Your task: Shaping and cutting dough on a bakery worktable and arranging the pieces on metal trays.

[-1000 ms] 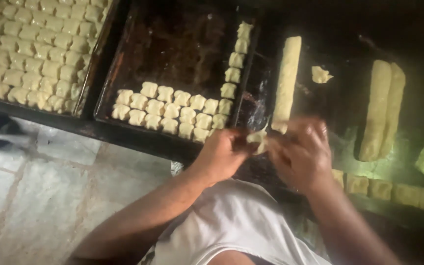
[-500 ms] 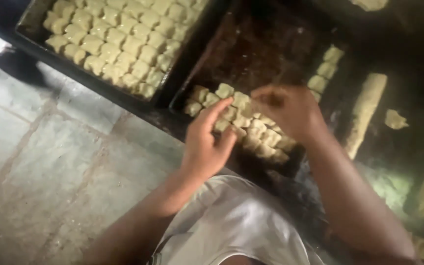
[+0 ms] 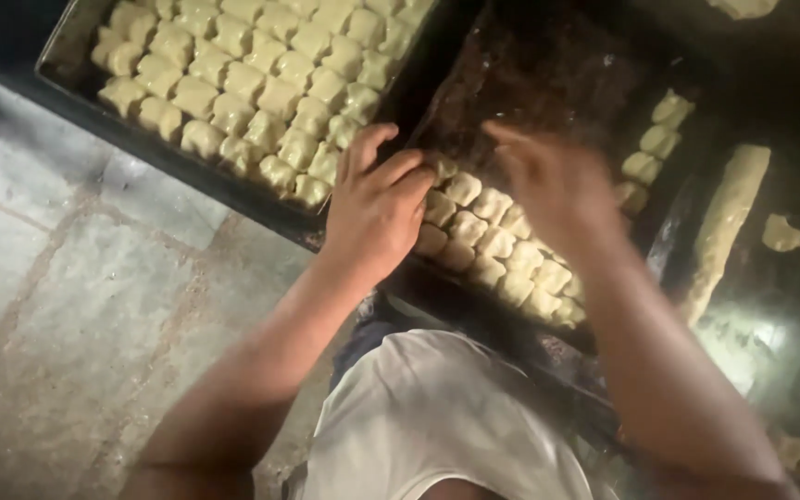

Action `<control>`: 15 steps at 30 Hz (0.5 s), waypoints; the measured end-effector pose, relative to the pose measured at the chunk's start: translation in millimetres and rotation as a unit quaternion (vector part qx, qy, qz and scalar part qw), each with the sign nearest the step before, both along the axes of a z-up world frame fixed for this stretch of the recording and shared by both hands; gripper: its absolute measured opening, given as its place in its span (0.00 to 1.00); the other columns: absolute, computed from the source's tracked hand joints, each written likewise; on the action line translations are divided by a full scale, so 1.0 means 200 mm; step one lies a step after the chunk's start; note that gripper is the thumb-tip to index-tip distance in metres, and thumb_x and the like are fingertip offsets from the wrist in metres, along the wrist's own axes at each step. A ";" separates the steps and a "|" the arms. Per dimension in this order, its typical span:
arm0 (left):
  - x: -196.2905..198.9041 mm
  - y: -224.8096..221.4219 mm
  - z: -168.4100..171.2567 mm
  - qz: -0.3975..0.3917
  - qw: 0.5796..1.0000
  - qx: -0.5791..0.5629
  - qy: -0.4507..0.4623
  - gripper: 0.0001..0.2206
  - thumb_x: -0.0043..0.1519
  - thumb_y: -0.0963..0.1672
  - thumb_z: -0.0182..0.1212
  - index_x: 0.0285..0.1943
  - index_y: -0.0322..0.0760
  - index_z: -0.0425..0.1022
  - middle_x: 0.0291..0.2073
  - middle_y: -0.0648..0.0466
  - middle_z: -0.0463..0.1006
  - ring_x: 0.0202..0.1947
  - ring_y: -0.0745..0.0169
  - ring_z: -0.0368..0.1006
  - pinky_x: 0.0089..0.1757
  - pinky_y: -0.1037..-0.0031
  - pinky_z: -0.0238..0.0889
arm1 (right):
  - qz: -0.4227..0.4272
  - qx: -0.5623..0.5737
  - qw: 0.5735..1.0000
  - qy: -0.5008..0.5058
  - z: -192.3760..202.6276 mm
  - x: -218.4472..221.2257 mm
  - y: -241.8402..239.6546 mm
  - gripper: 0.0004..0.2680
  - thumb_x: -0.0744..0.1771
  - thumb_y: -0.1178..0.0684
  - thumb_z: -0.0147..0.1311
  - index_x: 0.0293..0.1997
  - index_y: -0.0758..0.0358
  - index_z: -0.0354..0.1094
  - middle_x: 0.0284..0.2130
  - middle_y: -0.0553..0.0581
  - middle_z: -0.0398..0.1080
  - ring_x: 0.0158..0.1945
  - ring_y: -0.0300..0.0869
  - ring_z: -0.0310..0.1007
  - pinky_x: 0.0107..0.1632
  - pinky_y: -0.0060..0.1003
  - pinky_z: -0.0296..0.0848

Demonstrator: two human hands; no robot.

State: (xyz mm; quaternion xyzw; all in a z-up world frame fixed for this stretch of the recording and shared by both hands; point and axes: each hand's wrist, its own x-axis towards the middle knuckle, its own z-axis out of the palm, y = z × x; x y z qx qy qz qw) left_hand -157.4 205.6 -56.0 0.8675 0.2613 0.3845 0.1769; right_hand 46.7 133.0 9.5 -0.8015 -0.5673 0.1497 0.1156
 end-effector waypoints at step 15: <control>0.29 -0.14 0.04 -0.060 0.992 0.045 0.103 0.05 0.57 0.40 0.70 0.41 0.35 0.81 0.55 0.50 0.79 0.66 0.41 0.62 0.64 0.55 0.58 | -0.347 0.076 0.929 -0.103 -0.05 0.77 -2.00 0.09 0.72 0.56 0.53 0.58 0.55 0.76 0.50 0.60 0.77 0.50 0.49 0.78 0.53 0.43 0.74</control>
